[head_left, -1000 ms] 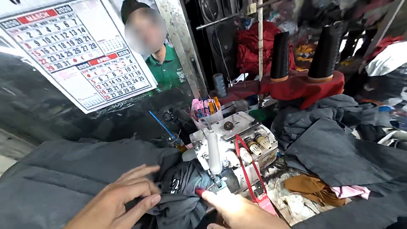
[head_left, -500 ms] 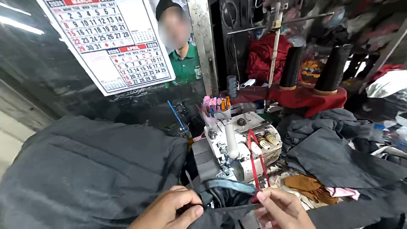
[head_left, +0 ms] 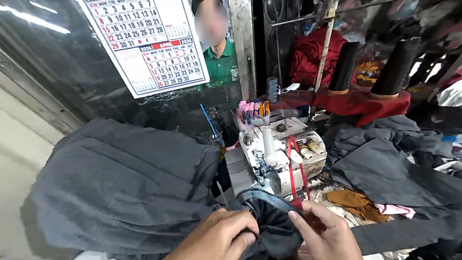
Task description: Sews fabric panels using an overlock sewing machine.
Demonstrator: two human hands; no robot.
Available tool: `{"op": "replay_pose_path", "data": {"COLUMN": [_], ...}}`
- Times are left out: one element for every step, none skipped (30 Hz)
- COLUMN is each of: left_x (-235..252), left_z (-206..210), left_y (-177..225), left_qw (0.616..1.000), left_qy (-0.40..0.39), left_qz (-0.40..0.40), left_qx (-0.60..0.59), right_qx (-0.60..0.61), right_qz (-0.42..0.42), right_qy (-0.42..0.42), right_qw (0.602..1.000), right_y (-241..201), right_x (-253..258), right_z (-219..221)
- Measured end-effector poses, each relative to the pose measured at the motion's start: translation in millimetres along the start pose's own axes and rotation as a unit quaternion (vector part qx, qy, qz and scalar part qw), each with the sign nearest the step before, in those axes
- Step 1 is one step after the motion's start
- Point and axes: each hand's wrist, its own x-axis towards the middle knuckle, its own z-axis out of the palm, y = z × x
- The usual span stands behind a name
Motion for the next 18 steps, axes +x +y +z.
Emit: {"op": "replay_pose_path", "data": {"left_x": [3, 8, 14, 20, 26, 30, 31, 31, 30, 27, 24, 20, 15, 12, 10, 10, 11, 11], "left_z": [1, 6, 15, 26, 38, 48, 56, 61, 65, 69, 72, 74, 75, 76, 75, 74, 74, 75], "left_y": [15, 26, 32, 32, 27, 18, 10, 3, -2, -5, -7, -8, -7, -4, 2, 10, 14, 15], "left_qw": [1.0, 0.999, 0.998, 0.997, 0.995, 0.993, 0.992, 0.991, 0.99, 0.991, 0.991, 0.992, 0.992, 0.993, 0.993, 0.994, 0.993, 0.992], "left_qy": [-0.021, -0.037, -0.047, -0.045, -0.028, -0.007, 0.01, 0.023, 0.034, 0.043, 0.056, 0.068, 0.075, 0.078, 0.079, 0.085, 0.092, 0.101], "left_qz": [0.011, 0.021, 0.023, 0.021, 0.02, 0.022, 0.022, 0.022, 0.022, 0.019, 0.017, 0.017, 0.016, 0.011, 0.0, -0.011, -0.012, -0.006], "left_qx": [0.014, 0.025, 0.044, 0.067, 0.091, 0.113, 0.128, 0.132, 0.132, 0.128, 0.119, 0.108, 0.098, 0.089, 0.083, 0.074, 0.071, 0.07], "right_qx": [-0.041, -0.073, -0.095, -0.113, -0.127, -0.137, -0.142, -0.144, -0.144, -0.141, -0.137, -0.13, -0.122, -0.114, -0.106, -0.098, -0.093, -0.091], "right_qz": [-0.038, -0.071, -0.098, -0.115, -0.124, -0.127, -0.126, -0.122, -0.118, -0.115, -0.113, -0.115, -0.122, -0.131, -0.14, -0.149, -0.157, -0.162], "right_qy": [-0.006, -0.009, -0.014, -0.024, -0.036, -0.046, -0.051, -0.051, -0.047, -0.038, -0.032, -0.027, -0.025, -0.028, -0.034, -0.039, -0.043, -0.047], "right_qw": [0.998, 0.995, 0.991, 0.987, 0.984, 0.981, 0.981, 0.981, 0.981, 0.983, 0.984, 0.984, 0.985, 0.984, 0.984, 0.983, 0.982, 0.981], "right_y": [-2, -1, 4, 8, 10, 10, 9, 8, 9, 12, 16, 20, 24, 27, 28, 29, 29, 28], "right_x": [-3, -6, -10, -14, -19, -23, -28, -32, -35, -38, -40, -42, -43, -44, -45, -45, -44, -44], "right_z": [-2, -3, -3, -5, -6, -7, -8, -9, -9, -9, -9, -9, -8, -7, -7, -7, -7, -8]}}
